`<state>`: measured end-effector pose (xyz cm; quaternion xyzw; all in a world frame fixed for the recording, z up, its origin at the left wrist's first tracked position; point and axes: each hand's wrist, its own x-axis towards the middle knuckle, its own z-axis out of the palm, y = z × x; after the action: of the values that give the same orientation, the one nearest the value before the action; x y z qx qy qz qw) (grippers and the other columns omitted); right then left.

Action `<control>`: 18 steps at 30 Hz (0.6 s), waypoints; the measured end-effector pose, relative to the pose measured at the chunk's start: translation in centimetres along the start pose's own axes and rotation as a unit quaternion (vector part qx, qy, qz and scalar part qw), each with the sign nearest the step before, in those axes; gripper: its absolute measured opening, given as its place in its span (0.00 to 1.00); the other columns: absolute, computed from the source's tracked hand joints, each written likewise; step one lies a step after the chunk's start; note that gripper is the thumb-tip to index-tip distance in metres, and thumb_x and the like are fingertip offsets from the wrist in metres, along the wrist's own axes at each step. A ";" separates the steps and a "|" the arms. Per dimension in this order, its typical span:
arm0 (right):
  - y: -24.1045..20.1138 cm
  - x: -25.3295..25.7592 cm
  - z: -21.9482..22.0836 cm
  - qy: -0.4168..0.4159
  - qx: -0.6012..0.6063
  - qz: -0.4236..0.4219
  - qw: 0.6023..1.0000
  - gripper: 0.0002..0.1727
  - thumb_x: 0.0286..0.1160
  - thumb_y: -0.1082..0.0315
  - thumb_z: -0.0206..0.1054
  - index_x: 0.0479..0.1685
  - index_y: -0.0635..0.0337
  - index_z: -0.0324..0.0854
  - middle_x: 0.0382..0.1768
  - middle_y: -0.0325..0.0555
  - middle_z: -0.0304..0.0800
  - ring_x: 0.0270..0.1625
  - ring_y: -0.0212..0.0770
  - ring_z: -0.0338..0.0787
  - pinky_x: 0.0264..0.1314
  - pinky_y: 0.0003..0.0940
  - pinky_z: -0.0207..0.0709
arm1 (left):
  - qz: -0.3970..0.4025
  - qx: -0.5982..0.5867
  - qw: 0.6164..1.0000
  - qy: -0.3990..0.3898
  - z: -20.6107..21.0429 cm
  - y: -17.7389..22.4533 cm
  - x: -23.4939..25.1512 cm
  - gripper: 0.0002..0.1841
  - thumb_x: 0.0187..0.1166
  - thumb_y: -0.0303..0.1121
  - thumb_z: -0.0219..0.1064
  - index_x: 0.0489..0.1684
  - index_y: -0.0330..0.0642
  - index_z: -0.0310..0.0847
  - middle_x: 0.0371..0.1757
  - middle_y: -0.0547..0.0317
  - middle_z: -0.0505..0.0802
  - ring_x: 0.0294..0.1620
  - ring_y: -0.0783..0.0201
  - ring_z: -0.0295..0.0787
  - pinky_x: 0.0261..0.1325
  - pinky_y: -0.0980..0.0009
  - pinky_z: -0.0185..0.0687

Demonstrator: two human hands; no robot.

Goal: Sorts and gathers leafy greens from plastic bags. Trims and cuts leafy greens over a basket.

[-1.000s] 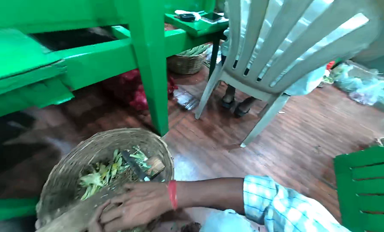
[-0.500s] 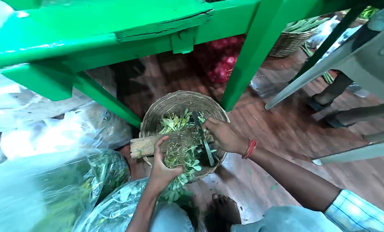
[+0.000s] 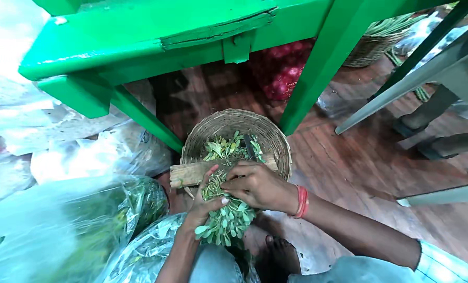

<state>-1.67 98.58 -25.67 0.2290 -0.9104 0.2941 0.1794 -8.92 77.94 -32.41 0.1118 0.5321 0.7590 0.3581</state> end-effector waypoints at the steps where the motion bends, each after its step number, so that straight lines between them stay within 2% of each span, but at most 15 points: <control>1: 0.2 0.0 0.0 -0.010 -0.009 -0.006 1.000 0.09 0.79 0.66 0.69 0.45 0.53 0.96 0.44 0.38 0.94 0.53 0.37 0.90 0.61 0.35 0.84 | -0.003 0.005 1.000 -0.011 0.0 -0.1 0.2 0.55 0.44 0.35 0.88 0.86 0.52 0.64 0.58 0.58 0.93 0.54 0.66 0.93 0.57 0.68 0.92; 5: 0.5 -0.9 -0.1 -0.042 -0.083 -0.044 0.995 0.09 0.80 0.65 0.66 0.42 0.50 0.95 0.42 0.37 0.93 0.52 0.39 0.90 0.58 0.40 0.84 | -0.029 0.055 0.998 -0.026 0.5 0.2 0.3 0.59 0.41 0.32 0.89 0.87 0.59 0.61 0.64 0.57 0.90 0.58 0.63 0.92 0.58 0.67 0.92; 7: 0.5 -1.3 0.2 -0.038 -0.103 -0.058 0.992 0.08 0.78 0.65 0.67 0.39 0.52 0.93 0.41 0.38 0.93 0.49 0.40 0.90 0.53 0.40 0.84 | -0.044 0.059 0.997 -0.039 1.0 0.3 0.2 0.58 0.43 0.27 0.88 0.87 0.61 0.59 0.67 0.55 0.88 0.60 0.59 0.92 0.59 0.64 0.92; 9: 0.6 -1.7 0.6 -0.036 -0.113 -0.060 0.991 0.06 0.76 0.65 0.68 0.42 0.54 0.90 0.42 0.40 0.91 0.48 0.42 0.90 0.51 0.40 0.84 | -0.042 0.060 0.995 -0.061 1.2 0.3 0.1 0.57 0.48 0.25 0.88 0.87 0.62 0.59 0.68 0.53 0.88 0.61 0.57 0.91 0.62 0.61 0.92; 12: 1.1 -2.0 1.2 -0.031 -0.096 -0.032 0.994 0.07 0.73 0.63 0.70 0.43 0.54 0.88 0.45 0.40 0.90 0.49 0.41 0.90 0.51 0.39 0.85 | -0.032 0.077 0.993 -0.081 1.2 0.4 0.2 0.54 0.50 0.32 0.88 0.86 0.61 0.60 0.65 0.53 0.89 0.60 0.58 0.91 0.63 0.62 0.90; 14: 1.6 -1.7 1.2 -0.013 -0.072 -0.007 0.997 0.07 0.74 0.63 0.68 0.42 0.55 0.87 0.44 0.41 0.90 0.48 0.40 0.90 0.49 0.39 0.85 | -0.030 0.083 0.993 -0.080 1.1 0.4 0.5 0.50 0.51 0.37 0.88 0.83 0.58 0.64 0.62 0.52 0.91 0.58 0.59 0.92 0.61 0.63 0.90; 16: 2.5 -1.3 0.7 0.033 -0.057 0.010 0.998 0.06 0.75 0.67 0.67 0.41 0.58 0.88 0.43 0.43 0.91 0.46 0.40 0.91 0.47 0.38 0.88 | -0.026 0.092 0.991 -0.090 0.9 0.3 0.7 0.47 0.52 0.36 0.87 0.81 0.57 0.67 0.61 0.53 0.91 0.57 0.59 0.92 0.59 0.63 0.91; 18: 2.1 -1.1 -0.6 0.064 -0.086 0.051 0.993 0.04 0.73 0.70 0.69 0.39 0.61 0.87 0.41 0.47 0.90 0.42 0.41 0.91 0.44 0.37 0.88 | -0.034 0.136 0.988 -0.064 1.0 0.3 0.5 0.48 0.51 0.34 0.87 0.82 0.59 0.67 0.64 0.54 0.90 0.58 0.58 0.92 0.59 0.62 0.92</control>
<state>-1.78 100.81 -26.66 0.1463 -0.9295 0.2374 0.2414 -8.91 78.93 -31.83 0.1895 0.6098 0.6585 0.3982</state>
